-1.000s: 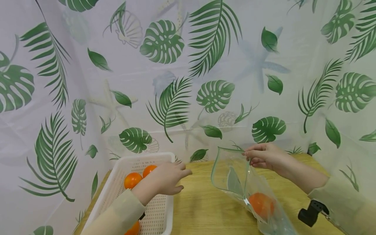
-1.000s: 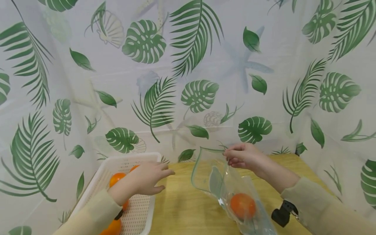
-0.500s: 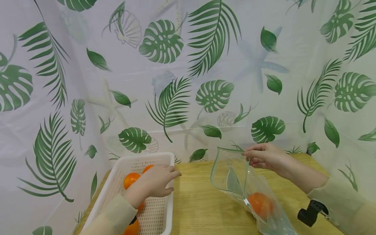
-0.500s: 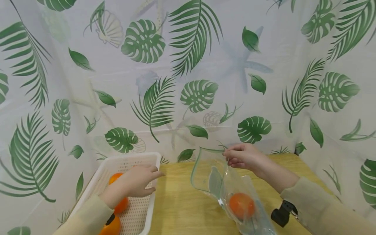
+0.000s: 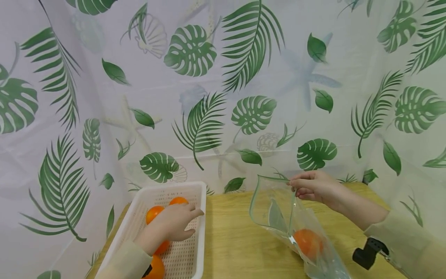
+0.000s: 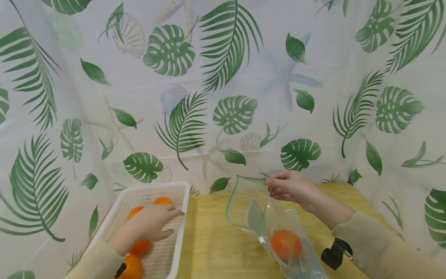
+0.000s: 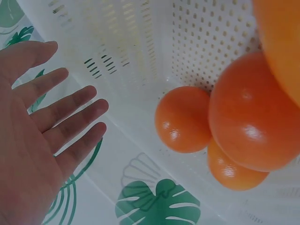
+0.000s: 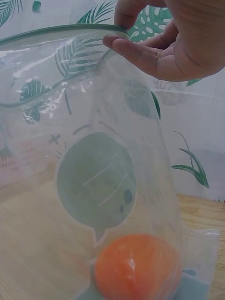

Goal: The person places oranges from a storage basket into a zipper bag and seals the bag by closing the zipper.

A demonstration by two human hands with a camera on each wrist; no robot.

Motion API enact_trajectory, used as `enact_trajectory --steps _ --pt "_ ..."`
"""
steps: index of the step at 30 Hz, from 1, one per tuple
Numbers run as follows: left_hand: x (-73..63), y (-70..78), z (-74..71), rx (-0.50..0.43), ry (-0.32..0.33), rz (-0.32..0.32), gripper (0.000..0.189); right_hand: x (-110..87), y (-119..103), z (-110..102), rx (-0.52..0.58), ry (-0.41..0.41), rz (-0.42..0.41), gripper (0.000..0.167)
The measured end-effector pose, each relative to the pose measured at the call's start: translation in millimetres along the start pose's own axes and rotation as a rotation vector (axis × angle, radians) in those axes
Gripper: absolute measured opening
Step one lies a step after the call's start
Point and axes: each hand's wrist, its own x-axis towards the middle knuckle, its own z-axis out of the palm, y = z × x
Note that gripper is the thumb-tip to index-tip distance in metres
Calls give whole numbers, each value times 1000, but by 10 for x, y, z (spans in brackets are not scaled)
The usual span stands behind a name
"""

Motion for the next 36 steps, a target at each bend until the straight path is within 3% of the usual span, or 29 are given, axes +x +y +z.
enact_trajectory --steps 19,26,32,36 --pt "-266 -120 137 -57 12 -110 50 -12 13 0 -4 -7 -7 29" --pt "-302 -196 144 -89 -25 -167 48 5 24 2 -8 -5 -1 29" --pt "-324 -297 220 -129 -73 -255 44 2 29 -9 -20 0 6 34" --pt "-362 -388 255 -136 -64 -276 38 4 34 -10 -20 8 10 38"
